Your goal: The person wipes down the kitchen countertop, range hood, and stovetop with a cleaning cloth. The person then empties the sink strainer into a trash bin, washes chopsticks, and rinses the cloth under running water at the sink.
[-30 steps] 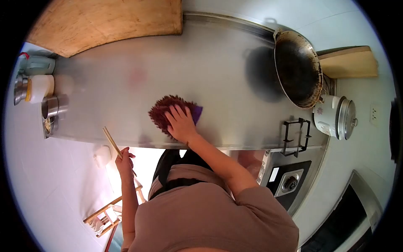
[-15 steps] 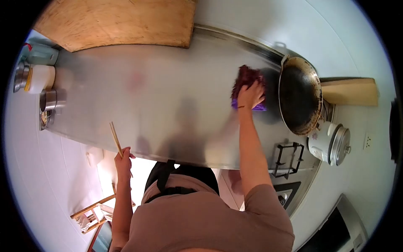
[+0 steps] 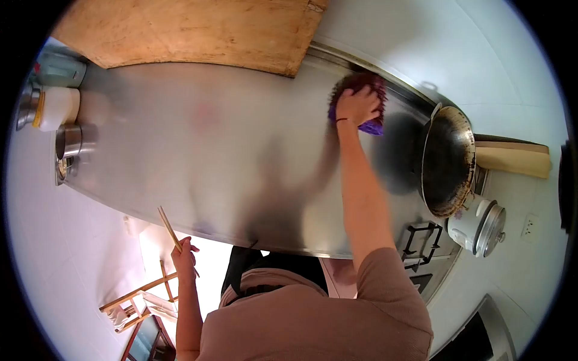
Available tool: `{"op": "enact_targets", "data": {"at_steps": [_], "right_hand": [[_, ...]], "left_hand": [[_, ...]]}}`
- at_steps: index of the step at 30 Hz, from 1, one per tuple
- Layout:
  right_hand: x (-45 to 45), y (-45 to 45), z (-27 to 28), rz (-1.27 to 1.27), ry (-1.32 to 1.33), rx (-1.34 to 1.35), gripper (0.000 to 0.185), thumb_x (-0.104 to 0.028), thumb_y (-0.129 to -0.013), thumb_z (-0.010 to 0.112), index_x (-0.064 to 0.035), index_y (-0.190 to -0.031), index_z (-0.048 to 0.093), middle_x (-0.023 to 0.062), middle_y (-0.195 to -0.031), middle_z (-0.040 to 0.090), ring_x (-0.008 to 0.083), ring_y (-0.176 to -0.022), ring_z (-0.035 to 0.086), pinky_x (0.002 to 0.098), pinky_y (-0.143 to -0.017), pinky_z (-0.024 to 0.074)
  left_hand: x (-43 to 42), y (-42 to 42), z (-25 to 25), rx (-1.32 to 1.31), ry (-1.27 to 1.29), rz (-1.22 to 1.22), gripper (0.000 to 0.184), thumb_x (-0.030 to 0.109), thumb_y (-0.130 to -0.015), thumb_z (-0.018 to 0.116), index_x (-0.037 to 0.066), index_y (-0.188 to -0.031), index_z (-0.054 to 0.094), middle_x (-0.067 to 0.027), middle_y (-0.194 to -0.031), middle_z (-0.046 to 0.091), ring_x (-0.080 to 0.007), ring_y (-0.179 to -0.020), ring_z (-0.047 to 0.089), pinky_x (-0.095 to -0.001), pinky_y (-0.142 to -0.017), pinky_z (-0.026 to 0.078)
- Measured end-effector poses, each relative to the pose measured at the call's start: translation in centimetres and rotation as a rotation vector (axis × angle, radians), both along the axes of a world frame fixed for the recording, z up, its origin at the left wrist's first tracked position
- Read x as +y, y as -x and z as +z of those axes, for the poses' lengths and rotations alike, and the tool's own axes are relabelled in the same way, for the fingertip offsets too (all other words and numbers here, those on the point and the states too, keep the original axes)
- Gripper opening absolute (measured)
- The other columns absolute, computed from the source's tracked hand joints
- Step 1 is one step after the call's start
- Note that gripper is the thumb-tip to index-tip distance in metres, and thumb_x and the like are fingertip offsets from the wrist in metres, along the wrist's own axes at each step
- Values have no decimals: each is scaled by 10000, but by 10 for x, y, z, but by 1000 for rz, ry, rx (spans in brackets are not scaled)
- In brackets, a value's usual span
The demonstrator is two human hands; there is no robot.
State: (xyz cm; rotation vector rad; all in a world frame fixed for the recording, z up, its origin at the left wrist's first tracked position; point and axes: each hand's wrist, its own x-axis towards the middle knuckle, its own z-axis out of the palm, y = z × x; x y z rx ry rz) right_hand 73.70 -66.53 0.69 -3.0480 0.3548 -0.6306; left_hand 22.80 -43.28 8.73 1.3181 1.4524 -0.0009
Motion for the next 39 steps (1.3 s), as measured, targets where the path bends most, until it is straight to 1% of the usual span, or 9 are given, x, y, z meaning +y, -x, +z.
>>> {"op": "enact_targets", "data": {"at_steps": [3, 9, 13, 17, 20, 22, 27, 31, 39], "right_hand": [[29, 34, 4, 333, -60, 45, 452, -302, -754, 519, -73, -1144, 521, 136, -1190, 476, 307, -1179, 364, 534, -954, 264], [53, 154, 13, 1065, -281, 340, 383, -200, -675, 600, -61, -1029, 559, 132, -1174, 502, 309, -1155, 405, 533, -968, 274], [30, 150, 7, 1177, -336, 256, 374, -150, -664, 610, -60, -1023, 562, 121, -1142, 524, 296, -1142, 421, 530, -961, 285], [38, 57, 0, 719, -243, 106, 367, -113, -709, 583, -56, -1071, 557, 116, -1195, 514, 292, -1153, 428, 503, -965, 300], [43, 0, 8, 717, -244, 80, 381, -101, -728, 562, -74, -1108, 554, 103, -1217, 511, 290, -1167, 423, 490, -970, 303], [34, -22, 9, 962, -216, 211, 397, -101, -735, 552, -101, -1132, 552, 88, -1234, 509, 283, -1183, 415, 493, -984, 294], [-28, -20, 5, 941, -102, 219, 414, -102, -736, 534, -118, -1150, 549, 79, -1246, 498, 273, -1187, 411, 508, -1013, 260], [-101, -14, 5, 417, -107, 189, 412, -137, -766, 503, -97, -1175, 518, 84, -1283, 461, 270, -1244, 345, 598, -994, 206], [-121, 15, 18, -51, -209, 215, 430, -181, -828, 478, -101, -1249, 442, 111, -1346, 384, 287, -1276, 301, 585, -991, 212]], "left_hand": [[2, -7, -1, -28, 8, -21, 234, 161, -892, 486, -27, -1002, 571, -53, -605, 566, -20, -352, 319, -176, -326, 212], [2, -20, 12, -58, -15, -38, 238, 162, -893, 485, -32, -1000, 570, -55, -610, 568, -25, -357, 320, -177, -329, 218], [0, -15, 12, -40, -27, -21, 235, 158, -892, 483, -33, -998, 570, -56, -606, 566, -25, -355, 324, -177, -325, 221], [-4, -8, 10, -37, -60, 12, 226, 153, -886, 487, -26, -996, 571, -59, -599, 565, -25, -341, 320, -181, -313, 214], [-15, -7, 11, -11, -60, 25, 220, 153, -886, 485, -21, -990, 571, -63, -593, 566, -24, -336, 320, -183, -306, 211], [-25, -9, 8, -4, -37, 28, 218, 152, -886, 485, -21, -989, 570, -64, -590, 566, -24, -336, 321, -182, -306, 212], [-41, -19, -2, -39, -18, -41, 227, 161, -886, 489, -23, -994, 569, -62, -595, 567, -26, -334, 324, -184, -307, 217], [-51, -39, 5, -15, -13, -92, 240, 167, -889, 489, -28, -1001, 573, -57, -603, 570, -26, -358, 341, -178, -322, 233], [-56, -28, 11, -73, -4, -55, 226, 156, -884, 503, -24, -990, 588, -35, -610, 579, -20, -404, 328, -174, -382, 238]]}}
